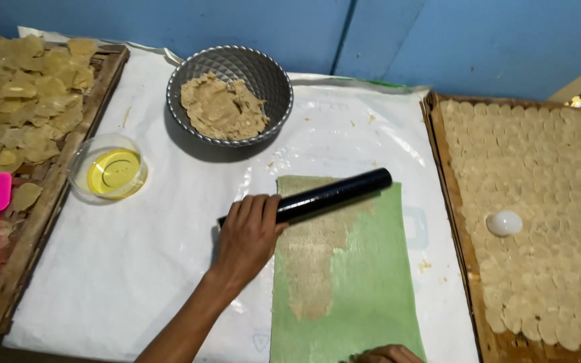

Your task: Flattening small pieces of dough into thin sheets using a rolling pin on a mat.

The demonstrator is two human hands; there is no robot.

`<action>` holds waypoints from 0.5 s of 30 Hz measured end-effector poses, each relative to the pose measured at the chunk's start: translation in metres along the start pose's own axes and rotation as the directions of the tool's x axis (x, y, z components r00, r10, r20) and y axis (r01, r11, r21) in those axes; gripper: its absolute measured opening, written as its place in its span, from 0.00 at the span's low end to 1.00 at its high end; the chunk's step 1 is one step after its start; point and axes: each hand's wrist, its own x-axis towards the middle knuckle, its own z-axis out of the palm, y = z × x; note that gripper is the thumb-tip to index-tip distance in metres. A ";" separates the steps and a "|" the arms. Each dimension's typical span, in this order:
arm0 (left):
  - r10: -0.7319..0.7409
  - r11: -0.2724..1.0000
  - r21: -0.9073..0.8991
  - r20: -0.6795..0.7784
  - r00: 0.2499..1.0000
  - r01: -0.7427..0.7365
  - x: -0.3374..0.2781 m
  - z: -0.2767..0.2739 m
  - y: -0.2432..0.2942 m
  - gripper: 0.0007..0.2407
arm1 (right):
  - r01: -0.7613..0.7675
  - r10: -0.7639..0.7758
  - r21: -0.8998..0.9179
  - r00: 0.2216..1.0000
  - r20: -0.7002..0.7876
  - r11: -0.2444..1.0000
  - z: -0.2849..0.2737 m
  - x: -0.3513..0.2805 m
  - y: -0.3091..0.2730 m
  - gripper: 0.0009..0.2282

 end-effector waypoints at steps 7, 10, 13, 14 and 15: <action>-0.104 0.993 -0.059 -0.064 0.993 0.100 0.023 0.023 -0.029 0.16 | 0.313 -0.309 0.070 0.949 -0.070 0.947 -0.105 0.217 -0.077 0.11; -0.036 0.998 -0.057 -0.098 0.995 0.031 0.013 0.043 -0.048 0.23 | 0.232 -0.205 0.158 0.964 -0.172 0.960 -0.095 0.323 -0.083 0.10; -0.027 0.999 -0.039 -0.147 0.989 0.021 0.012 0.058 -0.051 0.24 | 0.126 -0.114 0.082 0.983 -0.146 0.989 -0.057 0.424 -0.066 0.13; -0.026 1.000 -0.020 -0.152 0.988 0.023 0.015 0.050 -0.048 0.24 | 0.143 -0.127 0.091 0.980 -0.155 0.986 -0.044 0.450 -0.063 0.13; -0.066 0.997 -0.053 -0.116 0.991 0.060 0.017 0.041 -0.045 0.21 | 0.085 -0.084 0.001 0.990 -0.117 0.996 -0.032 0.476 -0.062 0.12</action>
